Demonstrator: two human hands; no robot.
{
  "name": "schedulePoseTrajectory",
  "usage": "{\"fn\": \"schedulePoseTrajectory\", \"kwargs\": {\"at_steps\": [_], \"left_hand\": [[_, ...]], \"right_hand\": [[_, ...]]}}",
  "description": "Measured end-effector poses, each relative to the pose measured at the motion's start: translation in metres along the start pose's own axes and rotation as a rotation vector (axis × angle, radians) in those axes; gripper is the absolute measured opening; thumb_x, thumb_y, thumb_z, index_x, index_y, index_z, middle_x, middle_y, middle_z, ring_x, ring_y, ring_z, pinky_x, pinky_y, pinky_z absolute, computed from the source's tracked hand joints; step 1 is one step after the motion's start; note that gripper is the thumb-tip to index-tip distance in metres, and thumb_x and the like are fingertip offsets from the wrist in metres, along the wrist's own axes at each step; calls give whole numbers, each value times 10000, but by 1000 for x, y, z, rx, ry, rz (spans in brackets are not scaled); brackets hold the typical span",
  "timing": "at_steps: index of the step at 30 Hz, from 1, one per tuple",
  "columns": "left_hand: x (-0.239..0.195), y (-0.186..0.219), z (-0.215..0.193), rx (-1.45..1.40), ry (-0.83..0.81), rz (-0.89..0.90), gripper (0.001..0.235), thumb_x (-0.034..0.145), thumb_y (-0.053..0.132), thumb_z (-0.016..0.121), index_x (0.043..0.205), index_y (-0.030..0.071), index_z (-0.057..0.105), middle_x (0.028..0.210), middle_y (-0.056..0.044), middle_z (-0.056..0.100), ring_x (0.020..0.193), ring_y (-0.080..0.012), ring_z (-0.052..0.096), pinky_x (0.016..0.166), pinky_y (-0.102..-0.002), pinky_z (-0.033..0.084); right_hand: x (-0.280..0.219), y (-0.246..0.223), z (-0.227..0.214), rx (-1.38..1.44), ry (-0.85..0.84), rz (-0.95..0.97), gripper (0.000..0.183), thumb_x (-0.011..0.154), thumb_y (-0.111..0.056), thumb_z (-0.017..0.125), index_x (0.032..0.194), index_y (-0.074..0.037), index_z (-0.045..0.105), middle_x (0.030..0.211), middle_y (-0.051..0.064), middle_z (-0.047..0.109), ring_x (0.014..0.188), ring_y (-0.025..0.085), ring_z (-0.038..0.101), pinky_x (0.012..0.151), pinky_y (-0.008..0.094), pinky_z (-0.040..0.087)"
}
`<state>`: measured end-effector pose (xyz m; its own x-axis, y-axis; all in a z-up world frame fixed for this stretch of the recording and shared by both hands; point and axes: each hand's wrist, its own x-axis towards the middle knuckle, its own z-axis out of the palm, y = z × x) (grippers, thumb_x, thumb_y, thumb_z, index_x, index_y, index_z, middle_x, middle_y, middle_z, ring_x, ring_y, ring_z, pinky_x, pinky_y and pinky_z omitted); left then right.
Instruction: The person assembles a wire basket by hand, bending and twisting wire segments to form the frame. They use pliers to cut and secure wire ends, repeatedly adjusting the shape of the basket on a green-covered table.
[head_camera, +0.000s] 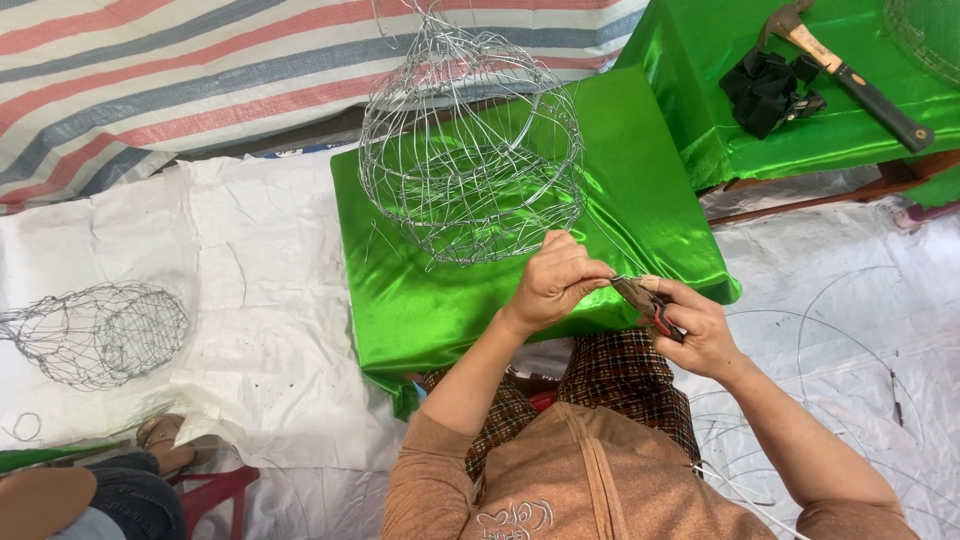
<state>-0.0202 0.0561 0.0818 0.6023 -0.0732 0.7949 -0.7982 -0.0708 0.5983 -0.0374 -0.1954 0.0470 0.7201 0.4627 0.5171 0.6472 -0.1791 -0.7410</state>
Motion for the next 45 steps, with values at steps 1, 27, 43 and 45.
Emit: {"fn": "schedulePoseTrajectory", "kwargs": {"at_steps": [1,27,43,45], "left_hand": [[1,1,0,0,0,-2,108,984,207,703,969,124,771,675,-15,556,616,-213,521,804,-342,419],[-10,-2,5,65,-1,8,133,1000,240,681,1003,148,776,668,-3,529,621,-215,535,835,-348,430],[-9,7,16,211,81,26,176,1029,258,637,1041,145,772,685,-4,522,625,-231,535,858,-405,450],[-6,10,15,220,86,26,183,1032,261,631,1040,142,770,689,-2,530,628,-229,537,864,-408,449]], "right_hand": [[2,-4,1,28,7,6,105,670,9,730,620,-40,652,1194,208,724,979,361,739,855,423,565],[14,-30,3,-398,144,-219,119,768,56,653,681,18,581,1020,245,711,741,388,660,656,424,560],[2,-15,-12,-473,243,-256,87,784,32,712,862,28,749,1332,254,665,942,361,588,817,427,518],[4,-11,-15,-508,250,-280,67,801,21,706,854,29,744,1322,252,675,934,356,584,814,422,518]]}}
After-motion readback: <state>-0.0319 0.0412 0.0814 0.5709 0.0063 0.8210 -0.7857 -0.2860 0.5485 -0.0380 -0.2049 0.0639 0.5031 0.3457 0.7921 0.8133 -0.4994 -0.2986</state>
